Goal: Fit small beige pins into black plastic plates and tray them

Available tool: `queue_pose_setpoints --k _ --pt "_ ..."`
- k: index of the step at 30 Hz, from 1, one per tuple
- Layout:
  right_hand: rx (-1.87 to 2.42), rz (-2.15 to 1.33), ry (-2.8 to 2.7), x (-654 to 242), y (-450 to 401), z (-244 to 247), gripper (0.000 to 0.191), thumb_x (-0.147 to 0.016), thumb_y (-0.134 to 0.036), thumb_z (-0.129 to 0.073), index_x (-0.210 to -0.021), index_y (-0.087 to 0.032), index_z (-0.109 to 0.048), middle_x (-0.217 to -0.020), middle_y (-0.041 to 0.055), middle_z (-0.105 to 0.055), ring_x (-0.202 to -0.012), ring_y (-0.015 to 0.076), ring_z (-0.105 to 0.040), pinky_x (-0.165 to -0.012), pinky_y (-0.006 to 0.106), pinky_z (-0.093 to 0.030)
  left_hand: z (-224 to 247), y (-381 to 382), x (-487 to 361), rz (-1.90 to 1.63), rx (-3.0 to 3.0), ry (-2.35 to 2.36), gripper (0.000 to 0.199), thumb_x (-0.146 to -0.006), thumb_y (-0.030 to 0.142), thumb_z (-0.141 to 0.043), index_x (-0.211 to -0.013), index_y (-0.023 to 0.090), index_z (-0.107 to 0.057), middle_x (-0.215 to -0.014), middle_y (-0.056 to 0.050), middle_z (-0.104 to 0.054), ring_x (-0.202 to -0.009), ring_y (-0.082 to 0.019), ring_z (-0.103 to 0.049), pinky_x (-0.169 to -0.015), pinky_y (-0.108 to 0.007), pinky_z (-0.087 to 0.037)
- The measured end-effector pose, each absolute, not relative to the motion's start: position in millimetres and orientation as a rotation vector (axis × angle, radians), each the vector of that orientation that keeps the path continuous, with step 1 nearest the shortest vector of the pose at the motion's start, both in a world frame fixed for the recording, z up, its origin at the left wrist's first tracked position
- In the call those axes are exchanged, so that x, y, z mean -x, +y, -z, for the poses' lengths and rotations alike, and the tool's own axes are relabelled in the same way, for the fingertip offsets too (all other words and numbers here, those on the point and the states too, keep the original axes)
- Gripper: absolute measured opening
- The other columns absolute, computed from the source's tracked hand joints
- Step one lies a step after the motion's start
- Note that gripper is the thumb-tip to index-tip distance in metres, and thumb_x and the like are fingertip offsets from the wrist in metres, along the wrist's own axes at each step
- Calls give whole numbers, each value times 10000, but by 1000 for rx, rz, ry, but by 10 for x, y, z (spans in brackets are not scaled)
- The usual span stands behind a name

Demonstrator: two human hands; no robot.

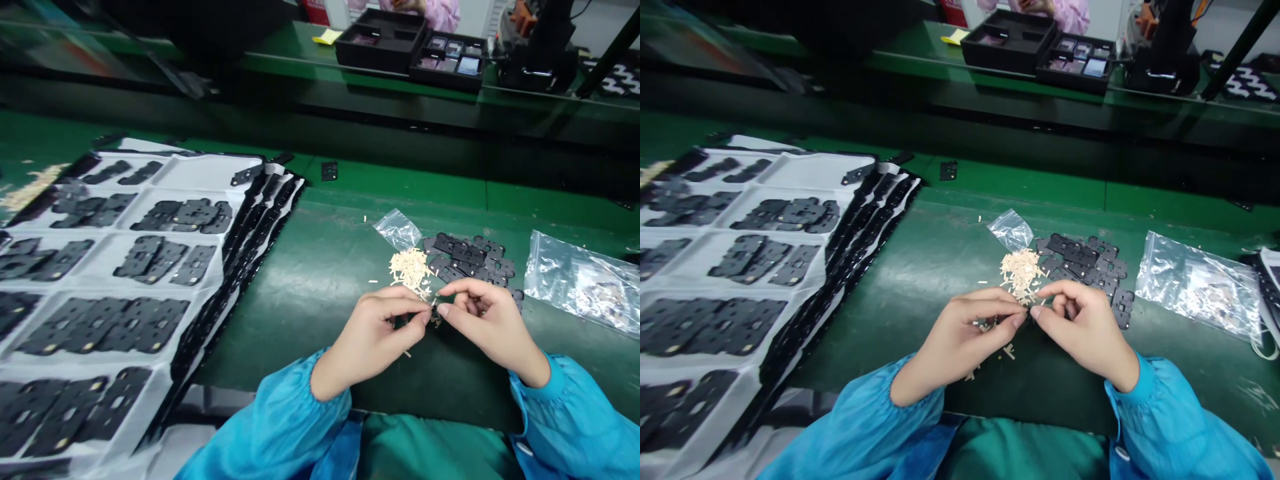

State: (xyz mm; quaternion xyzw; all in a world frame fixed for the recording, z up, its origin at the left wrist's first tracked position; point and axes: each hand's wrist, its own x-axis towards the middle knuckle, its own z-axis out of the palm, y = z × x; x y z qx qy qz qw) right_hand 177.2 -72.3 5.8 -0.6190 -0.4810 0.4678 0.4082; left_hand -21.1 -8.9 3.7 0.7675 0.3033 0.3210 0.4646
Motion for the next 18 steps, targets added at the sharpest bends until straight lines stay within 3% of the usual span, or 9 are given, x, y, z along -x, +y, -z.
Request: queue_pose_setpoints --k 12,14,18 --pt "1555 -1113 -1207 -1820 -722 -141 67 -828 -212 -706 -784 -178 -744 -558 -56 -507 -512 86 -409 -481 231 -304 -66 -32 97 -660 -2085 797 133 -962 182 -649 -958 207 -779 -897 -18 -769 -815 -172 -708 -741 -302 -539" --pt "1554 -1075 -1128 -1887 -704 -163 84 -809 -237 -727 -752 -176 -736 -541 -56 -506 -498 84 -409 -466 226 -308 -31 -26 35 -515 -2235 834 117 -965 258 -670 -1018 207 -761 -929 -36 -751 -876 -219 -697 -769 -351 -533" --pt "1579 -995 -992 -2035 -667 -178 112 -765 -270 -772 -716 -180 -728 -544 -46 -542 -504 91 -446 -477 225 -360 78 -107 -138 -212 -2550 773 305 -897 456 -759 -1025 183 -717 -973 -80 -679 -958 -304 -636 -818 -441 -513"
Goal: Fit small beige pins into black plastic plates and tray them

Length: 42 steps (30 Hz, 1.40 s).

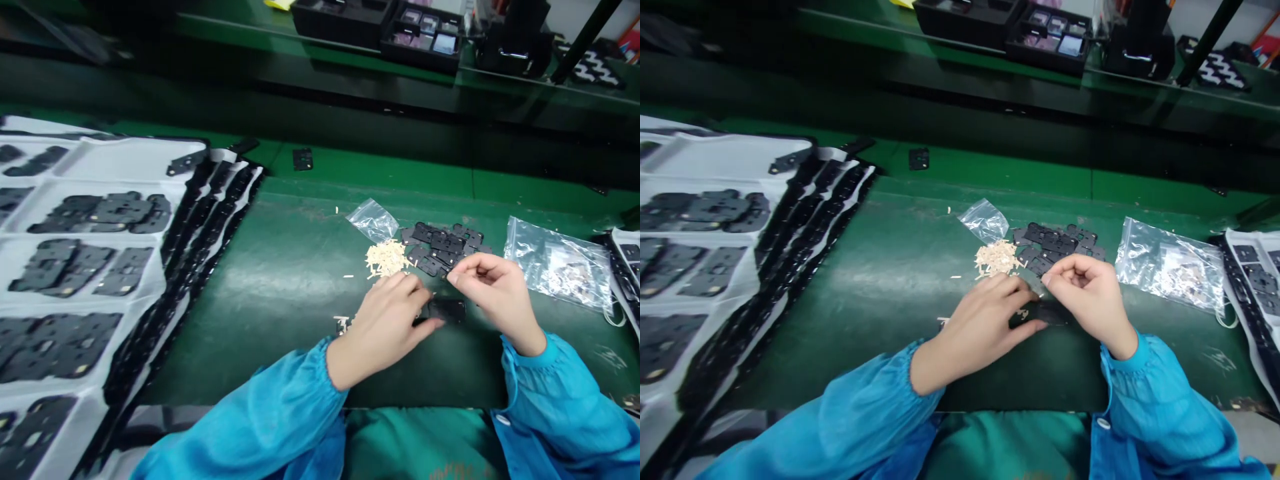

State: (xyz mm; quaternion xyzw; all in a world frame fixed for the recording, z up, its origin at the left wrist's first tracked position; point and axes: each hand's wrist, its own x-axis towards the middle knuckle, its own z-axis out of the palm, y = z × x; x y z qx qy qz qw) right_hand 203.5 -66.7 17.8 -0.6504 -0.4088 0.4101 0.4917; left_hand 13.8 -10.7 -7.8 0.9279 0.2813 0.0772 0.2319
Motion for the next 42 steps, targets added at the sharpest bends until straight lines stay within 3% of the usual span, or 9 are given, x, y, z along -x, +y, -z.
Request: queue_pose_setpoints --k 6,12,26,30,32,34,36,39,42 --pt "1567 -970 -919 -2125 -632 -185 109 -747 -271 -782 -715 -186 -722 -574 -37 -580 -529 98 -471 -501 228 -382 202 -203 -250 -178 -2564 803 307 -861 397 -813 -998 173 -653 -1016 -93 -647 -968 -312 -599 -810 -438 -494" --pt "1530 -1013 -893 -2148 -640 -184 142 -731 -295 -804 -712 -183 -719 -540 -54 -539 -505 91 -430 -497 233 -365 185 -133 -163 -269 -2306 730 102 -895 176 -750 -909 213 -656 -854 -8 -723 -811 -225 -659 -783 -361 -484" --pt "1561 -914 -868 -2303 -680 -129 146 -785 -324 -792 -759 -196 -726 -627 -19 -613 -530 107 -451 -506 252 -354 9 323 -29 -588 -1985 849 91 -893 268 -714 -942 215 -769 -752 8 -718 -661 -162 -629 -615 -267 -474" --pt "1536 -888 -832 -2343 -671 -95 131 -780 -311 -801 -774 -200 -732 -652 -22 -620 -534 102 -435 -517 255 -342 -71 892 -382 -855 -2249 1061 227 -951 324 -666 -1103 189 -768 -1004 -77 -766 -927 -247 -668 -857 -376 -493" --pt "1548 -901 -843 -2350 -664 -66 150 -774 -326 -801 -768 -194 -730 -646 -16 -622 -531 107 -437 -512 259 -333 -73 1202 -505 -723 -2397 1137 374 -914 342 -722 -1271 230 -726 -1277 -84 -718 -1192 -318 -605 -1042 -454 -413" --pt "1568 -913 -858 -2355 -662 -31 176 -771 -347 -803 -764 -187 -731 -635 -9 -625 -530 112 -444 -507 260 -328 -35 1495 -500 -589 -2402 1242 420 -895 365 -752 -1303 276 -714 -1382 -44 -675 -1307 -326 -546 -1132 -459 -347" --pt "1588 -924 -873 -2353 -666 -1 200 -768 -368 -809 -767 -182 -736 -634 2 -636 -538 119 -464 -507 261 -333 30 1777 -349 -540 -2344 1407 361 -935 360 -710 -1279 252 -725 -1369 -64 -683 -1336 -330 -535 -1152 -462 -343" --pt "1606 -950 -896 -2327 -672 16 226 -760 -395 -812 -765 -181 -742 -636 14 -645 -549 130 -488 -506 260 -346 123 2185 43 -466 -2144 1745 326 -986 333 -651 -1240 137 -710 -1258 -153 -711 -1223 -334 -622 -1066 -495 -461" --pt "1603 -976 -929 -2278 -670 1 234 -753 -408 -801 -736 -183 -738 -602 10 -618 -549 135 -488 -510 259 -364 196 2507 362 -414 -1952 1953 352 -997 358 -657 -1280 149 -641 -1301 -125 -657 -1149 -283 -659 -982 -507 -551"
